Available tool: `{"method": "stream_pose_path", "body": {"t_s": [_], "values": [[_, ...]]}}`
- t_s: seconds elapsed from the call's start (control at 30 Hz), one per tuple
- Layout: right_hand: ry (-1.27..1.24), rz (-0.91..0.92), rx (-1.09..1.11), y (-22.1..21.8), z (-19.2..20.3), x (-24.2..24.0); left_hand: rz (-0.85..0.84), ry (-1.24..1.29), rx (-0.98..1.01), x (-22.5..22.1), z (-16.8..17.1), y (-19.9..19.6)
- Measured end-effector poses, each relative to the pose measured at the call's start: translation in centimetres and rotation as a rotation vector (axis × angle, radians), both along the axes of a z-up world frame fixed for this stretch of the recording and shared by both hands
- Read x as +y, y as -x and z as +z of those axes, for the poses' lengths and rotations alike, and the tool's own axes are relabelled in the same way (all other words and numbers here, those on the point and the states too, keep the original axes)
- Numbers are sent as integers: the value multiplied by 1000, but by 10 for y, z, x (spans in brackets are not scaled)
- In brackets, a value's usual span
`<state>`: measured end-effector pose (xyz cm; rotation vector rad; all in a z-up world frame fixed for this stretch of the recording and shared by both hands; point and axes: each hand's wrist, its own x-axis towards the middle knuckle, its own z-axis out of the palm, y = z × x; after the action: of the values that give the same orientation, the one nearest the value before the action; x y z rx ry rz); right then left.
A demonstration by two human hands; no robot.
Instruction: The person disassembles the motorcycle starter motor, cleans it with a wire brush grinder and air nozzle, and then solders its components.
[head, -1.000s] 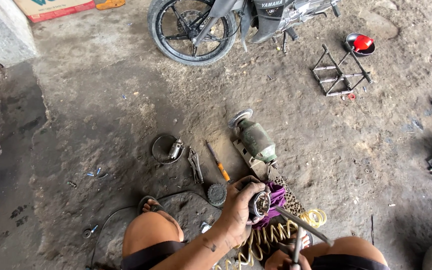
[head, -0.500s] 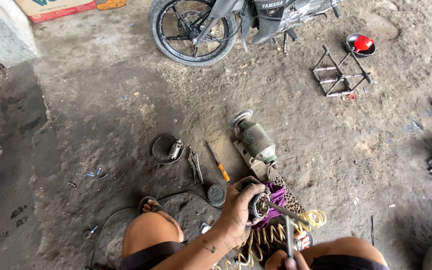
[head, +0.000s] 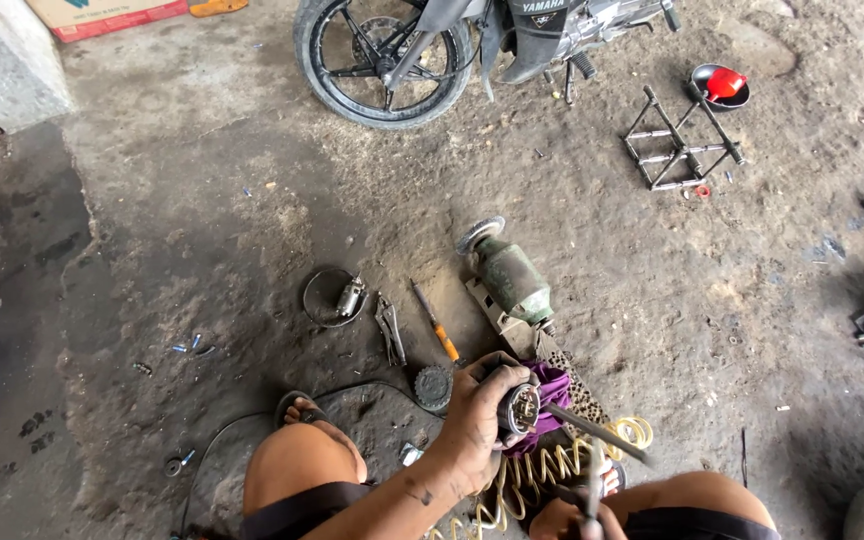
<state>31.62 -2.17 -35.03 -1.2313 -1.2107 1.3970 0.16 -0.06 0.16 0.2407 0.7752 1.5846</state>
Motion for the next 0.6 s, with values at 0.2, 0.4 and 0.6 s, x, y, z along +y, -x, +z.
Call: {"method": "stream_pose_path", "body": {"t_s": [0.2,0.4,0.6], "values": [[39,167,23,-2,18,8,-22,-1,16,2,-9,-1],[-386,287,-48,65,74,28,-5,-3,-9,-1,-1,0],[-51,-22,-9,-6,-26,2,4,18,5,0,-3,-1]]}}
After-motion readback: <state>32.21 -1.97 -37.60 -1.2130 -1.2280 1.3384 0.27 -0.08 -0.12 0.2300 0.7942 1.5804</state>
